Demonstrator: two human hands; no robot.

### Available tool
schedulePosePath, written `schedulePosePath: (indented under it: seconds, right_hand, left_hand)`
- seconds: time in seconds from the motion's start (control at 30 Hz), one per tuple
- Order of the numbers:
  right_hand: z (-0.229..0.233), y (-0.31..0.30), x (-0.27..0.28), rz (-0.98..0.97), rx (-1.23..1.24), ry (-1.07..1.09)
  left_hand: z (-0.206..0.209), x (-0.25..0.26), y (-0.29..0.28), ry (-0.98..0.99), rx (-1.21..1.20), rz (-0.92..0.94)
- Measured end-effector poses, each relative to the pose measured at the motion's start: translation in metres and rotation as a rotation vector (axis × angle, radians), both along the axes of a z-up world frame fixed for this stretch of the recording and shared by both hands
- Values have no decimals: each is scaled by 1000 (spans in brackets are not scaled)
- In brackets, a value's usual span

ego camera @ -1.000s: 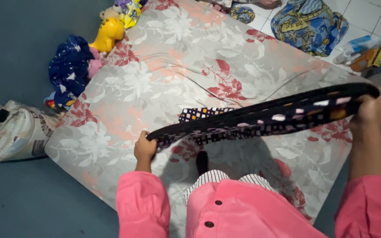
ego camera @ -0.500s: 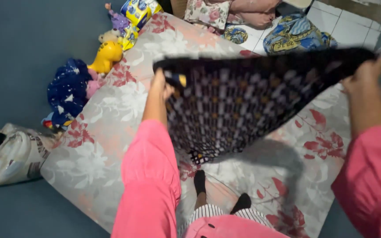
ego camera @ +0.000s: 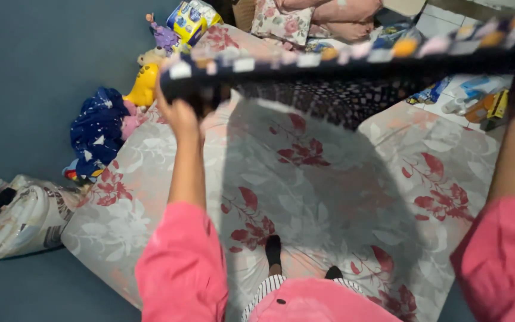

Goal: Folding a blanket and arranging bedsheets on a mattress.

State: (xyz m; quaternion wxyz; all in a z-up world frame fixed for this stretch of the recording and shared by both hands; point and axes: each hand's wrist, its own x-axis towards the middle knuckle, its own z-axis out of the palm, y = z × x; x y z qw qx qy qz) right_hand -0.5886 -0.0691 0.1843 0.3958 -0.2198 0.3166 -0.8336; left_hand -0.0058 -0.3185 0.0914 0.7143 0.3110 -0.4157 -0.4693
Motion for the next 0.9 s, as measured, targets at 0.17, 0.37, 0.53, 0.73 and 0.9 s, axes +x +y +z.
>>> schedulePosePath:
  seconds: [0.17,0.37,0.53,0.73,0.9]
  right_hand:
    - [-224,148,-22,16,-14,33]
    - [-331,231,56,-267,892,314]
    - [-425,290,93,75,1285,304]
    - [-438,328,141,133,1579,318]
    - [-492,352,110,156,1507,223]
  left_hand:
    - [-77,64,114,-567,159,335]
    - [-175,104,197,-1240,214,294]
    - [-224,110,246,-1712,680,146]
    - [-300,131,289,-1655,888,-43]
    - [-331,145,272,-1612,727,-54]
